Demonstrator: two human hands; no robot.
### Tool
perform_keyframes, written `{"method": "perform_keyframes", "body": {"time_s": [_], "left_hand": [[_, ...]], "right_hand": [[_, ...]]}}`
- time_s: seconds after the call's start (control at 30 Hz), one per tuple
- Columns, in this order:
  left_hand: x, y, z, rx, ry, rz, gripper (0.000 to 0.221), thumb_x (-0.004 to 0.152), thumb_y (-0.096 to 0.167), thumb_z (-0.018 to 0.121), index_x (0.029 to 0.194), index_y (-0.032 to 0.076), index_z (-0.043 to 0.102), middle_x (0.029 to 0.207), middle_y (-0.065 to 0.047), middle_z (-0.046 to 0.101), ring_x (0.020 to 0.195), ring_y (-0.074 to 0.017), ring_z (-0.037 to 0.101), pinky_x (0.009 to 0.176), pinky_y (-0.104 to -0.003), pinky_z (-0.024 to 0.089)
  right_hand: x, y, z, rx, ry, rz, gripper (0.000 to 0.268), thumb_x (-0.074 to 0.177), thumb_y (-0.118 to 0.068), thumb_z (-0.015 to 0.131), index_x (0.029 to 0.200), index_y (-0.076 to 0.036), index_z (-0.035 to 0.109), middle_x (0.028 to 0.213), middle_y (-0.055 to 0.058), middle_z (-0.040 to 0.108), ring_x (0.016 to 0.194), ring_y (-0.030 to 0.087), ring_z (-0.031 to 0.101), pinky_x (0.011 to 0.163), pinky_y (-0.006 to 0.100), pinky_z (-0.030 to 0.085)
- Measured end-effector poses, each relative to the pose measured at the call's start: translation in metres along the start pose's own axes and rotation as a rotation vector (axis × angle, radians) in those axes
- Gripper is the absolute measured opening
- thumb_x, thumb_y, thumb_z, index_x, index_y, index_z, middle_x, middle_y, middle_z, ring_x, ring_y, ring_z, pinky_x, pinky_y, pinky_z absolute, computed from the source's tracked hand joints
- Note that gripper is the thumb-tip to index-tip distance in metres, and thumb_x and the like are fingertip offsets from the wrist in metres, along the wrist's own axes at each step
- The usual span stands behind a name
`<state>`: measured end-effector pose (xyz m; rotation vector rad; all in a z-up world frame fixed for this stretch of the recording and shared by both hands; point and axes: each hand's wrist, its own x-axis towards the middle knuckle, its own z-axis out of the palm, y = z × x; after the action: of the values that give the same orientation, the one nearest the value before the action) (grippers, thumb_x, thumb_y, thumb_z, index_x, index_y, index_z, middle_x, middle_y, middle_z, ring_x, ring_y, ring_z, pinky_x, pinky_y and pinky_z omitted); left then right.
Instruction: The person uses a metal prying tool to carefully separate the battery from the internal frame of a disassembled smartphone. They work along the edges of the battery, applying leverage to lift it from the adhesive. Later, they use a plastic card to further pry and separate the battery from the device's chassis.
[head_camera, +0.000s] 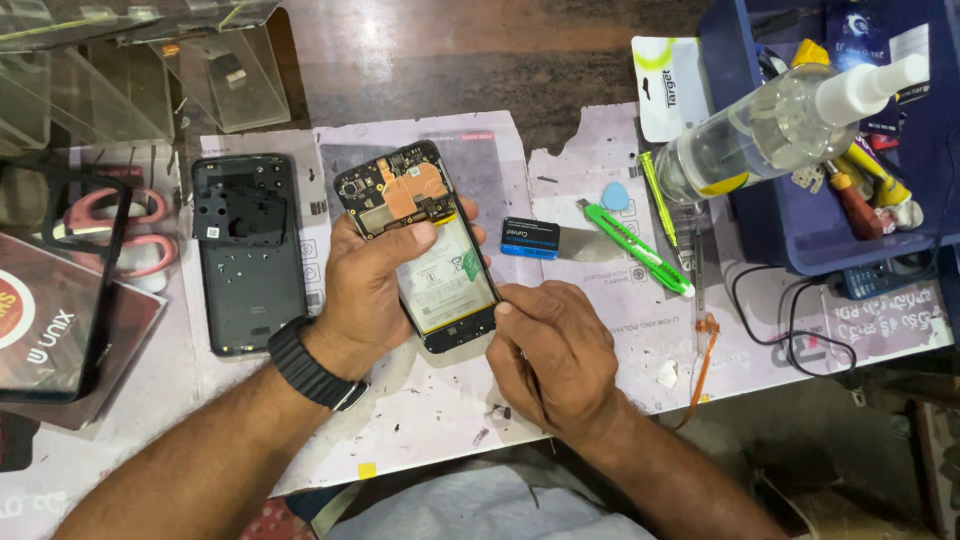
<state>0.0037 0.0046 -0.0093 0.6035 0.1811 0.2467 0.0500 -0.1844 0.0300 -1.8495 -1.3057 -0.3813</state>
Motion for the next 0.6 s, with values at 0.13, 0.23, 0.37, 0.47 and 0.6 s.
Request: {"method": "perform_keyframes", "body": {"time_s": [0.13,0.23,0.37,0.47,0.6], "left_hand": [[0.0001,0.0019,0.0001,0.008,-0.004,-0.022,0.033,0.092,0.004,0.065,0.124,-0.004,0.064,0.115,-0.022,0.071,0.102,-0.0333,0.073,0.088,-0.052,0.065],[0.0007,0.003,-0.0014,-0.046,-0.023,-0.058,0.035,0.092,0.005,0.067,0.124,-0.005,0.062,0.115,-0.023,0.071,0.102,-0.0341,0.073,0.088,-0.053,0.064],[0.0011,0.0046,-0.0037,-0.108,-0.06,-0.102,0.038,0.091,0.006,0.068,0.127,-0.005,0.061,0.113,-0.023,0.071,0.1,-0.0355,0.073,0.086,-0.054,0.064],[0.0002,0.0054,-0.0062,-0.161,-0.094,-0.132,0.04,0.091,0.006,0.069,0.128,-0.005,0.06,0.113,-0.023,0.071,0.1,-0.0363,0.073,0.087,-0.054,0.063],[-0.0012,0.0069,-0.0072,-0.184,-0.108,-0.173,0.045,0.089,0.008,0.07,0.131,-0.006,0.059,0.112,-0.022,0.071,0.101,-0.0362,0.073,0.088,-0.054,0.063]], "right_hand": [[-0.0009,-0.002,-0.0001,0.032,0.032,0.041,0.035,0.078,0.012,0.075,0.109,0.003,0.06,0.107,0.02,0.068,0.088,0.034,0.071,0.079,0.042,0.06],[-0.0014,-0.0035,-0.0013,0.073,0.049,0.056,0.034,0.08,0.013,0.074,0.109,0.003,0.06,0.107,0.019,0.069,0.088,0.033,0.072,0.078,0.04,0.061],[-0.0012,-0.0044,-0.0054,0.117,0.052,-0.021,0.034,0.081,0.012,0.075,0.109,0.004,0.058,0.109,0.022,0.067,0.085,0.032,0.07,0.076,0.041,0.06],[-0.0017,-0.0032,-0.007,0.139,0.039,-0.101,0.034,0.082,0.011,0.076,0.111,0.006,0.058,0.112,0.024,0.066,0.082,0.032,0.068,0.072,0.041,0.059],[-0.0029,-0.0019,-0.01,0.139,0.028,-0.171,0.036,0.083,0.009,0.076,0.112,0.007,0.056,0.115,0.024,0.064,0.083,0.033,0.067,0.073,0.044,0.059]]}}
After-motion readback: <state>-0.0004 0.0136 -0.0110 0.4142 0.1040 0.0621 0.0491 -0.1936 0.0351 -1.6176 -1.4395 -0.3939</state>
